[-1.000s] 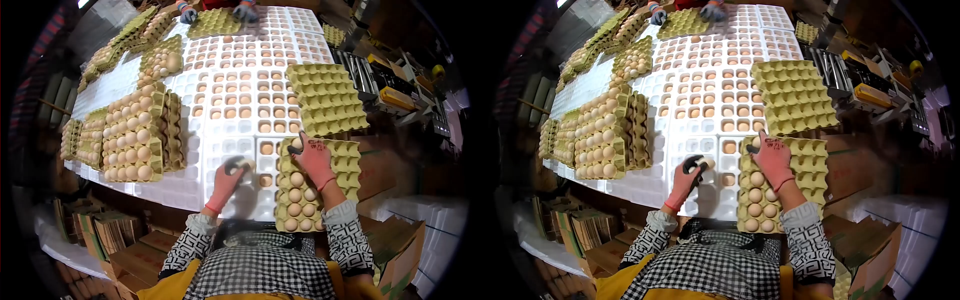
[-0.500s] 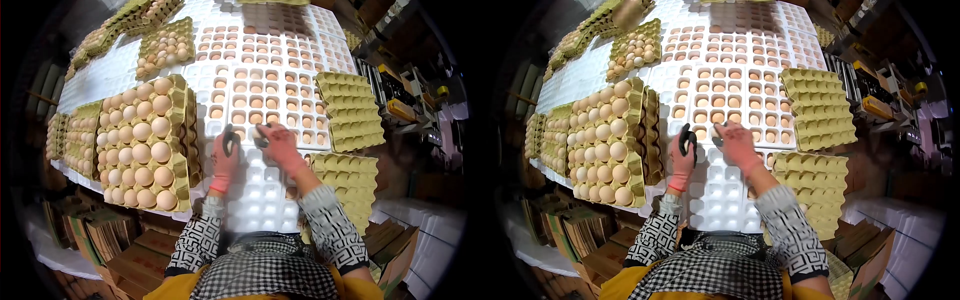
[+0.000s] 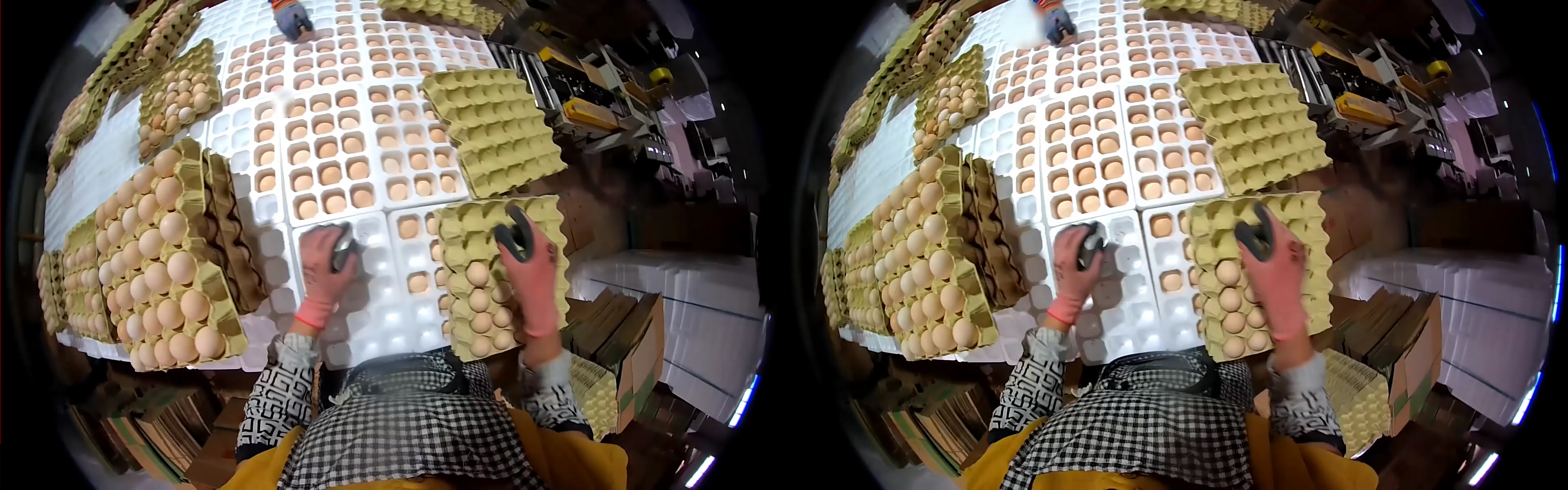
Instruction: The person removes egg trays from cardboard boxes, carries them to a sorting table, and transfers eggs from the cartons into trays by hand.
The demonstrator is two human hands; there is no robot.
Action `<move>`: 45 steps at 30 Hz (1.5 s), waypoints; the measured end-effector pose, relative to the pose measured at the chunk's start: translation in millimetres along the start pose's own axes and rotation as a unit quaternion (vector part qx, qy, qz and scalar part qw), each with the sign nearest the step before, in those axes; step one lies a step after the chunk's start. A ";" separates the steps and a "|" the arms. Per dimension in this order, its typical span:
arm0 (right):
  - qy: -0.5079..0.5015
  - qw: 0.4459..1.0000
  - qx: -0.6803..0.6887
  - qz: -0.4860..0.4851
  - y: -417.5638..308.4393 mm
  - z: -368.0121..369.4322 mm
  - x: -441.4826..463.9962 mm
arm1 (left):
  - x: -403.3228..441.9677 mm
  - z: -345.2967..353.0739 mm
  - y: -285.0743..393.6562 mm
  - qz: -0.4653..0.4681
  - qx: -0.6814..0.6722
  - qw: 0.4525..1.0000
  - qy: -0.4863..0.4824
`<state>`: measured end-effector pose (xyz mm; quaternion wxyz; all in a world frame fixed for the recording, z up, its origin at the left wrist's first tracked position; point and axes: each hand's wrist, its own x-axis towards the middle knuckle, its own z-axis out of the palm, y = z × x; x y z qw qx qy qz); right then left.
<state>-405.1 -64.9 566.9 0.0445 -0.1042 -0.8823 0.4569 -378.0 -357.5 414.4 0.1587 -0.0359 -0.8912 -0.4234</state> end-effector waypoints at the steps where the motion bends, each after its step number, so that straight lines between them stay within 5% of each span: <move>1: -0.050 0.986 -0.162 0.007 14.7 -31.2 -4.9 | -1.7 6.4 27.5 0.020 -0.060 0.997 -0.048; 3: -0.161 0.929 -0.331 -0.033 50.4 -52.9 -28.0 | 1.1 23.6 86.0 0.118 -0.067 0.980 -0.147; 6: -0.158 0.830 -0.518 -0.133 113.8 -35.8 -58.3 | 3.8 72.1 147.4 0.245 0.025 0.939 -0.240; 7: -0.141 0.845 -0.491 -0.159 115.1 -40.8 -61.2 | 0.1 91.7 149.2 0.283 0.072 0.922 -0.255; 11: -0.203 0.955 -0.183 -0.112 117.9 -78.2 -49.7 | 18.7 89.3 166.5 0.274 0.109 0.918 -0.265; 12: -0.207 0.978 -0.020 -0.007 119.0 -94.8 -49.0 | 15.5 84.9 170.2 0.266 0.111 0.923 -0.255; 13: -0.187 0.954 0.231 0.044 129.2 -105.0 -45.0 | 13.7 86.3 170.6 0.268 0.120 0.923 -0.250; 15: -0.153 0.816 0.533 0.163 128.5 -132.4 -39.0 | 6.6 88.3 170.5 0.265 0.139 0.923 -0.243; 16: -0.191 0.827 0.515 0.122 129.2 -134.9 -36.4 | 7.1 90.5 171.8 0.259 0.151 0.918 -0.261; 18: -0.275 0.944 0.179 0.028 125.8 -127.3 -39.2 | 10.4 91.8 172.4 0.234 0.100 0.937 -0.238; 19: -0.300 0.953 -0.003 -0.028 119.1 -118.9 -37.9 | 12.9 84.9 178.1 0.192 0.054 0.954 -0.222; 20: -0.273 0.925 -0.187 -0.188 98.8 -110.6 -44.8 | 11.4 76.1 182.4 0.060 -0.122 0.971 -0.195; 21: -0.301 0.858 -0.370 -0.188 86.4 -101.4 -54.6 | 8.6 65.0 185.3 -0.075 -0.293 0.940 -0.160; 22: -0.337 0.823 -0.410 -0.202 99.5 -92.1 -57.3 | 9.0 52.1 186.6 -0.244 -0.485 0.833 -0.106; 23: -0.372 0.785 -0.448 -0.213 112.5 -82.2 -60.3 | 1.6 52.2 175.5 -0.077 -0.372 0.922 -0.070; 25: -0.331 0.880 -0.276 -0.200 125.5 -97.5 -55.0 | -6.6 52.3 160.1 -0.268 -0.460 0.831 -0.161; 26: -0.308 0.913 -0.189 -0.190 133.1 -110.0 -50.8 | -5.7 50.6 192.1 -0.240 -0.250 0.907 -0.240; 27: -0.341 0.935 0.005 -0.101 130.7 -127.6 -42.6 | -9.6 57.4 198.7 -0.040 -0.020 0.958 -0.282; 29: -0.307 0.864 0.353 0.185 134.9 -151.3 -39.2 | -22.8 81.1 209.0 0.031 0.198 0.919 -0.339; 32: -0.333 0.820 0.443 0.144 121.1 -149.0 -35.9 | -21.8 80.2 203.1 0.037 0.149 0.928 -0.339; 33: -0.326 0.899 0.275 0.103 106.9 -139.2 -38.6 | -19.4 73.8 201.1 0.029 0.127 0.929 -0.346; 34: -0.347 0.933 0.089 -0.043 102.8 -128.0 -40.7 | -26.5 65.0 193.9 0.006 0.006 0.964 -0.266; 35: -0.347 0.913 -0.098 -0.190 100.9 -114.3 -48.2 | -29.7 52.7 189.8 -0.061 -0.086 0.966 -0.236; 37: -0.283 0.828 -0.376 -0.304 105.9 -74.8 -71.5 | -46.1 38.7 154.5 -0.213 -0.218 0.939 -0.157; 39: -0.347 0.753 -0.493 -0.264 85.3 -55.0 -70.8 | -65.5 17.3 112.9 -0.172 -0.090 0.978 -0.073; 41: -0.331 0.804 -0.400 -0.291 88.0 -62.2 -64.3 | -75.0 -7.4 72.5 -0.247 -0.060 0.967 -0.006; 43: -0.310 0.873 -0.284 -0.247 64.4 -70.8 -56.7 | -74.5 -26.7 36.9 -0.226 0.009 0.971 0.079; 45: -0.255 0.928 -0.172 -0.212 39.4 -63.0 -54.6 | -59.8 -40.5 29.6 -0.236 0.061 0.969 0.028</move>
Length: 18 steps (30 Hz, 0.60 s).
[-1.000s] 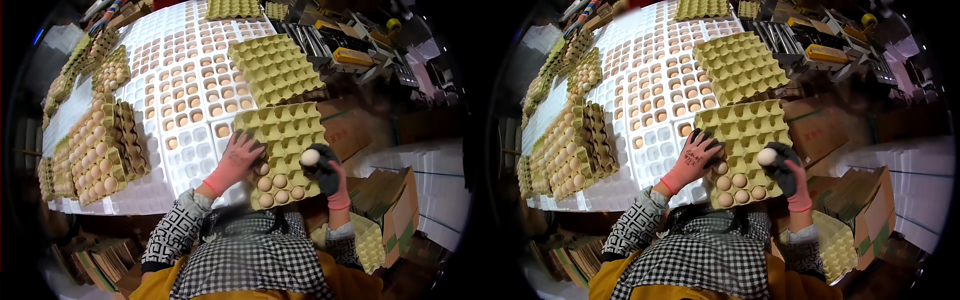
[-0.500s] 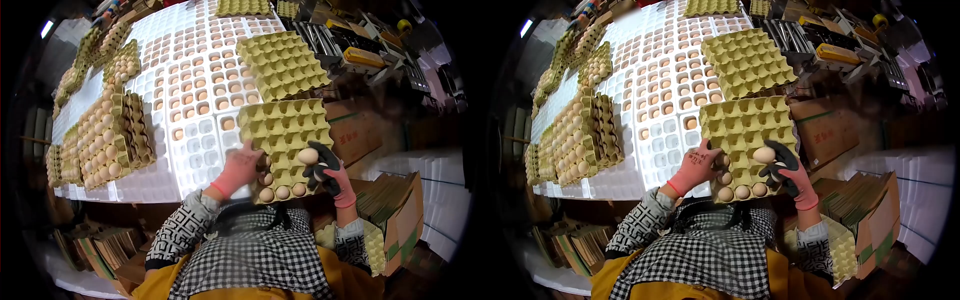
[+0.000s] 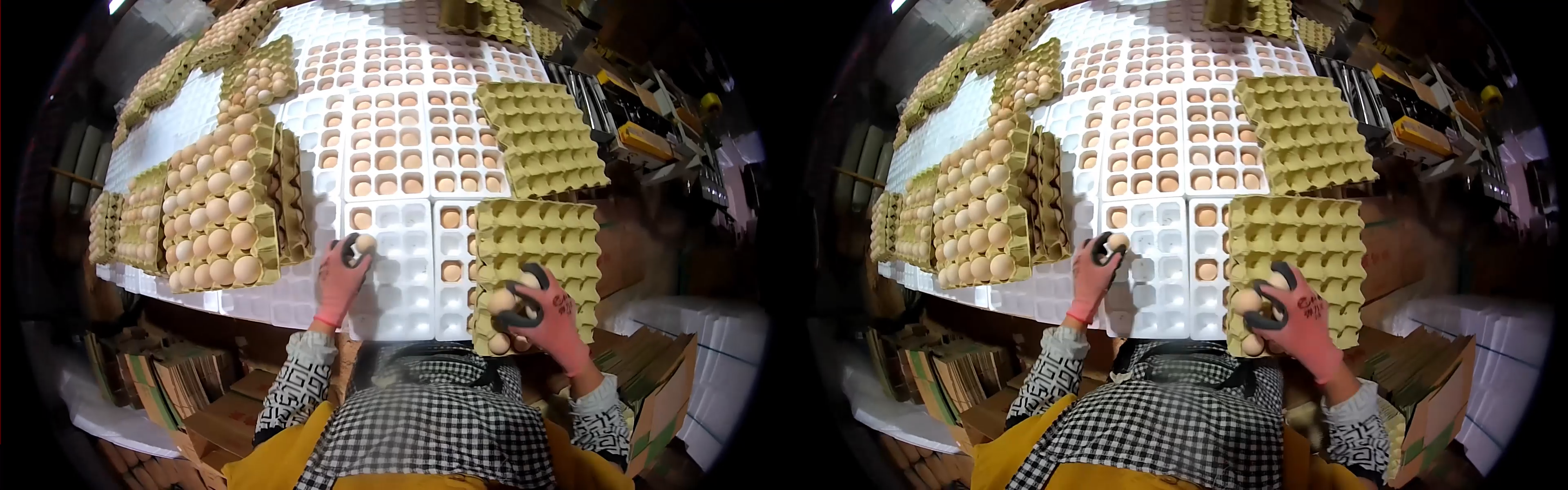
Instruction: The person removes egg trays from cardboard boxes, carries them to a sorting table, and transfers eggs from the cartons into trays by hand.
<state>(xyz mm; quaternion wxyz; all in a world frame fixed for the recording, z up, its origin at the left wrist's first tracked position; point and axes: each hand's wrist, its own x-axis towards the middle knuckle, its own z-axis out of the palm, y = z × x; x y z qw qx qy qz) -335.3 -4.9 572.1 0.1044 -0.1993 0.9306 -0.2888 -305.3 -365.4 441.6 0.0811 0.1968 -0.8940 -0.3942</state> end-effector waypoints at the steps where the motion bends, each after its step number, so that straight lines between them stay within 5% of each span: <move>1: 0.039 0.996 0.076 0.007 -14.2 11.3 17.4 | 7.4 2.9 -6.1 0.002 0.033 0.999 -0.032; 4: 0.121 0.974 0.189 -0.025 -40.4 86.7 89.3 | 22.4 1.8 -14.1 -0.005 0.058 0.997 -0.054; 6: 0.098 0.957 0.265 0.064 -59.2 138.5 132.0 | 25.5 -12.5 -8.7 -0.010 0.019 0.997 -0.073; 8: 0.087 0.992 0.051 0.082 -63.9 179.0 160.3 | 21.8 -10.9 -8.5 0.041 -0.059 0.995 -0.069; 11: 0.031 0.994 -0.005 0.107 -64.5 193.3 161.1 | 18.7 1.1 5.7 0.050 0.063 0.985 -0.150; 15: 0.148 0.974 0.168 0.011 -40.5 215.0 130.1 | 20.7 13.3 -4.6 0.126 -0.018 0.991 -0.038; 16: 0.132 0.989 0.050 -0.050 -30.5 221.7 129.4 | 21.4 16.4 -9.1 0.169 -0.035 0.985 -0.031; 18: 0.041 0.998 -0.039 -0.025 -17.4 229.8 128.0 | 29.3 30.8 -32.5 0.273 0.098 0.957 -0.007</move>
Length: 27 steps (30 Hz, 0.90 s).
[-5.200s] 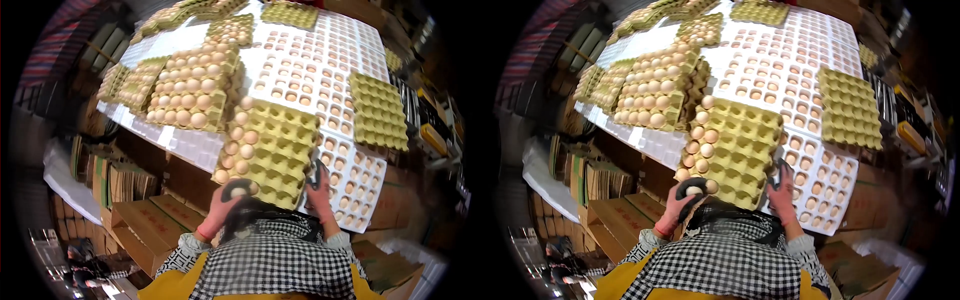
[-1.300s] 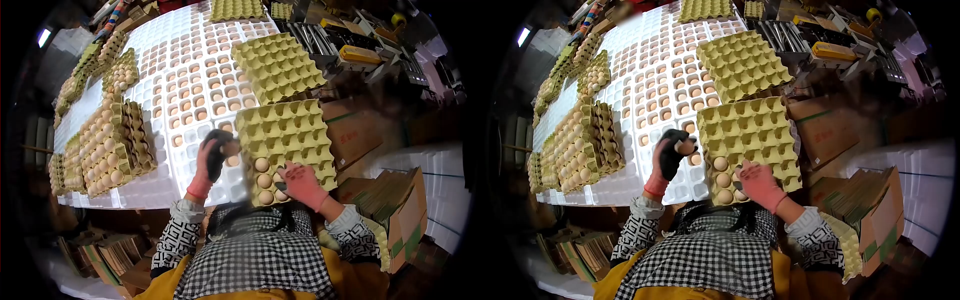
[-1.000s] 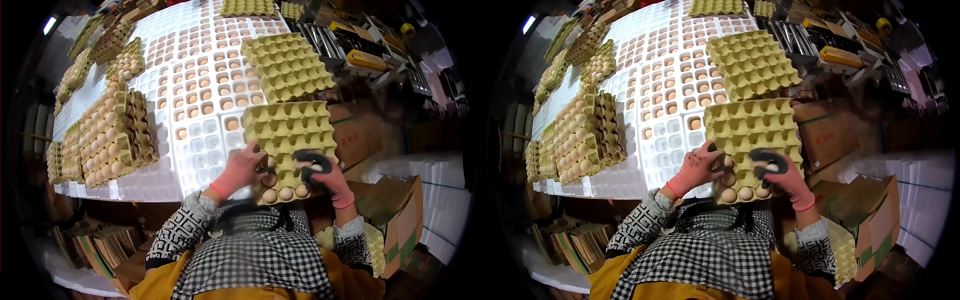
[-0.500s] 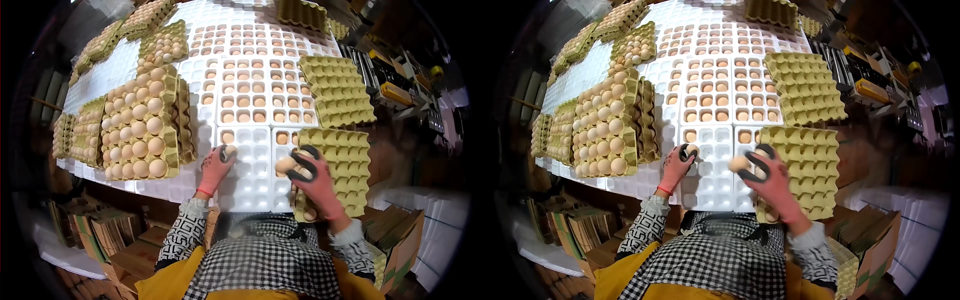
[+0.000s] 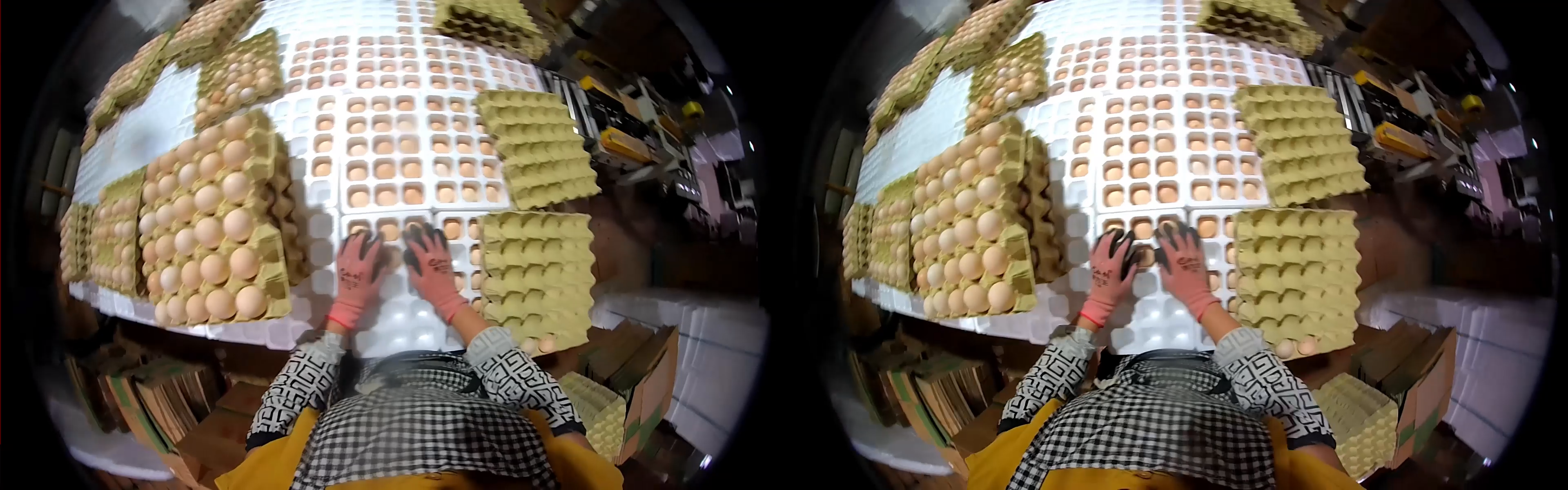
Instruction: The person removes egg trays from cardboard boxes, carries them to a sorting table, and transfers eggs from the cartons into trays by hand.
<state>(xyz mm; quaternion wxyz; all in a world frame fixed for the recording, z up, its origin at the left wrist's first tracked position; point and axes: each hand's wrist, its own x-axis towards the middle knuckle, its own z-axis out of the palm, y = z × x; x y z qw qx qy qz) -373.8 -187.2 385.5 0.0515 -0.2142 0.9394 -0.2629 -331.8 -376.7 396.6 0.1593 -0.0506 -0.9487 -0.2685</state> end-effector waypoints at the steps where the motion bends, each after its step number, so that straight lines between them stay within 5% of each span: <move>1: 0.005 1.000 0.000 0.003 -7.5 -12.4 -2.3 | -0.4 4.4 -8.9 -0.031 -0.010 0.999 -0.009; 4: 0.094 0.985 0.142 -0.007 -25.6 -94.6 -27.7 | -5.4 5.1 -8.5 -0.003 0.046 0.997 -0.055; 7: 0.133 0.988 0.048 0.056 -2.7 -198.2 -103.2 | -4.7 1.2 11.3 0.049 -0.020 0.998 -0.036; 10: -0.030 0.975 -0.106 0.195 45.6 -255.9 -176.5 | 0.1 -11.6 93.8 0.091 -0.194 0.970 -0.111; 12: -0.098 0.961 -0.176 0.190 72.2 -242.9 -217.0 | 13.2 -20.6 175.1 0.230 -0.239 0.923 -0.195; 15: -0.079 0.971 -0.154 0.165 99.9 -217.3 -239.4 | -12.3 8.5 232.2 0.324 -0.126 0.898 -0.270; 18: 0.030 0.972 0.121 0.202 113.9 -227.0 -258.5 | -30.0 31.3 238.0 0.311 -0.098 0.909 -0.260; 20: 0.130 0.703 0.654 0.248 115.3 -242.4 -267.0 | -36.7 21.0 236.0 0.260 -0.138 0.920 -0.259; 22: 0.158 0.678 0.686 0.214 88.8 -268.8 -251.8 | -37.5 9.2 241.2 0.179 -0.223 0.929 -0.233; 23: 0.070 0.741 0.633 0.213 97.3 -273.4 -252.4 | -40.6 5.0 242.7 0.144 -0.254 0.934 -0.206; 25: -0.001 0.973 0.200 0.117 89.1 -250.7 -241.8 | -48.1 -4.0 242.6 0.074 -0.280 0.945 -0.153; 26: -0.078 0.994 -0.056 0.055 74.4 -249.7 -226.2 | -50.1 -6.8 237.2 0.056 -0.257 0.957 -0.120; 27: -0.168 0.976 -0.107 0.083 67.2 -232.3 -219.9 | -51.8 -6.6 228.9 0.037 -0.234 0.968 -0.087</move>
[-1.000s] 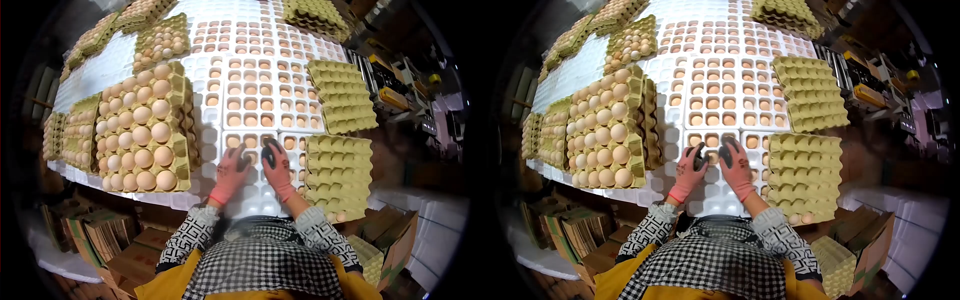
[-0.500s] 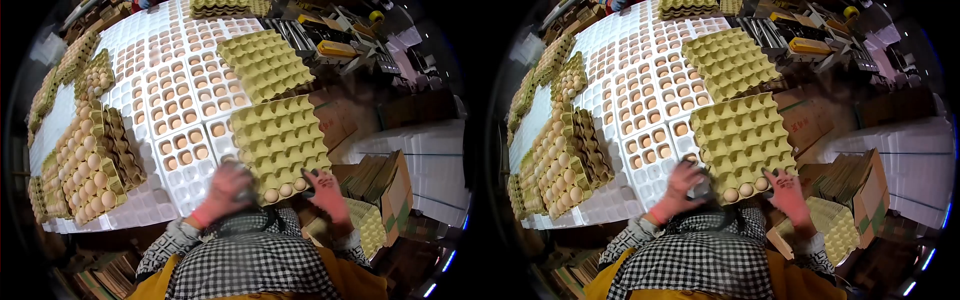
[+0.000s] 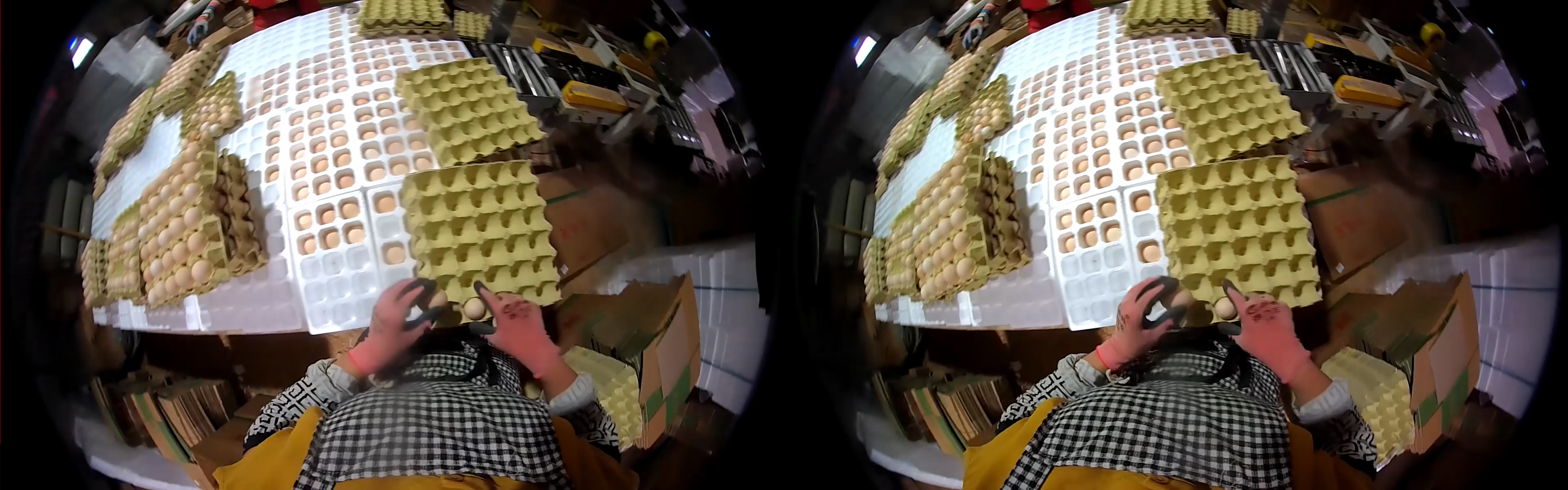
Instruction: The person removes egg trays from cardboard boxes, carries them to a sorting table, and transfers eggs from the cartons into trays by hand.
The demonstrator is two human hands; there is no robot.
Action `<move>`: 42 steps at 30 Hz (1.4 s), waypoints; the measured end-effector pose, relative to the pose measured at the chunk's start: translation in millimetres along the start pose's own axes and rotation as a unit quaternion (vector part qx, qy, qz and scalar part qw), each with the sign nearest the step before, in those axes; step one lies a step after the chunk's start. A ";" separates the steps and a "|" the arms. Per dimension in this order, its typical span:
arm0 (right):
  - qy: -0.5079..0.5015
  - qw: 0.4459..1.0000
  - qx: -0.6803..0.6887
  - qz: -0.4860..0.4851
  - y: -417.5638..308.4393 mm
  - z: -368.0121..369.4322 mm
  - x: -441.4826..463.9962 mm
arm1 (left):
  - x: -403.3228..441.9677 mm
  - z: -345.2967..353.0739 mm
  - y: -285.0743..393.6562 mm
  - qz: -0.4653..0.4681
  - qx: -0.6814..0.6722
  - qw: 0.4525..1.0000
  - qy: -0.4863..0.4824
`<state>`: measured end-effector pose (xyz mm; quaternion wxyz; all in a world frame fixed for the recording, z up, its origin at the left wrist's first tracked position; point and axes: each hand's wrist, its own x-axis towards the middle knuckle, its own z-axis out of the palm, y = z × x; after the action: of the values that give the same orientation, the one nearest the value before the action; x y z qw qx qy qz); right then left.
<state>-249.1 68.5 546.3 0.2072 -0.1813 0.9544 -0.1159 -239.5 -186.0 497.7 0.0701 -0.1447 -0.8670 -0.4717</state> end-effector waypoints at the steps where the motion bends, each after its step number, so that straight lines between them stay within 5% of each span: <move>1: -0.008 0.998 -0.066 -0.010 5.6 25.8 11.2 | -0.8 -3.1 -10.2 -0.010 0.023 0.999 0.035; 4: 0.048 0.998 -0.019 -0.029 16.8 34.8 15.4 | 18.4 -26.4 -80.2 0.005 0.109 0.980 0.168; 6: 0.103 0.993 0.033 -0.041 20.5 31.9 6.8 | 48.8 -47.2 -111.7 -0.070 0.131 0.973 0.174; 9: 0.105 0.918 0.376 0.065 -13.4 -11.4 13.9 | 67.0 -59.3 -131.0 -0.039 0.152 0.969 0.192; 10: 0.120 0.910 0.391 0.068 -31.0 -19.6 25.2 | 59.5 -61.2 -127.9 -0.040 0.155 0.972 0.170; 12: 0.197 0.954 0.226 -0.029 -62.2 -20.3 60.9 | 34.4 -60.1 -123.9 -0.002 0.181 0.975 0.133; 15: 0.320 0.939 -0.056 -0.110 -93.3 29.5 143.8 | 8.8 -50.0 -140.7 0.024 0.196 0.978 0.068; 16: 0.198 0.976 -0.061 -0.071 -103.3 41.7 179.6 | 7.9 -44.1 -152.8 0.038 0.204 0.976 0.057; 18: 0.107 0.981 -0.136 -0.085 -102.6 75.4 231.8 | 15.4 -41.0 -158.2 0.053 0.219 0.974 0.034; 23: 0.019 0.974 -0.219 -0.062 -149.3 42.1 204.3 | 13.8 -46.3 -165.9 0.042 0.179 0.983 0.002; 24: -0.130 0.977 -0.166 -0.016 -156.9 30.9 197.9 | 13.7 -48.0 -166.1 0.038 0.164 0.986 -0.003; 27: 0.020 0.954 -0.249 -0.164 -122.2 84.4 170.7 | 14.6 -48.8 -165.8 0.024 0.172 0.985 -0.019; 28: -0.005 0.950 -0.265 -0.166 -119.0 83.3 168.0 | 13.7 -47.7 -166.3 0.028 0.180 0.983 -0.019; 32: 0.034 0.981 -0.117 -0.152 -121.6 16.0 125.6 | 12.3 -46.7 -167.0 0.016 0.183 0.982 -0.034; 35: 0.151 0.987 -0.056 -0.028 -94.2 -14.9 65.4 | 9.6 -45.1 -168.0 0.028 0.197 0.980 -0.029; 39: -0.042 0.981 -0.181 0.055 -38.2 28.5 10.1 | 21.3 -56.7 -117.8 0.044 0.165 0.984 -0.053; 41: 0.017 0.963 -0.269 0.012 -3.8 72.6 0.3 | 23.6 -36.4 -120.8 0.104 0.141 0.977 -0.118; 42: 0.084 0.974 -0.209 -0.002 -5.8 64.5 -0.2 | 21.2 -24.7 -123.0 0.082 0.152 0.975 -0.139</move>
<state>-219.0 53.9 490.9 0.0838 -0.2124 0.9710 0.0708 -298.9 -265.9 418.5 0.0089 -0.2673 -0.9149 -0.3025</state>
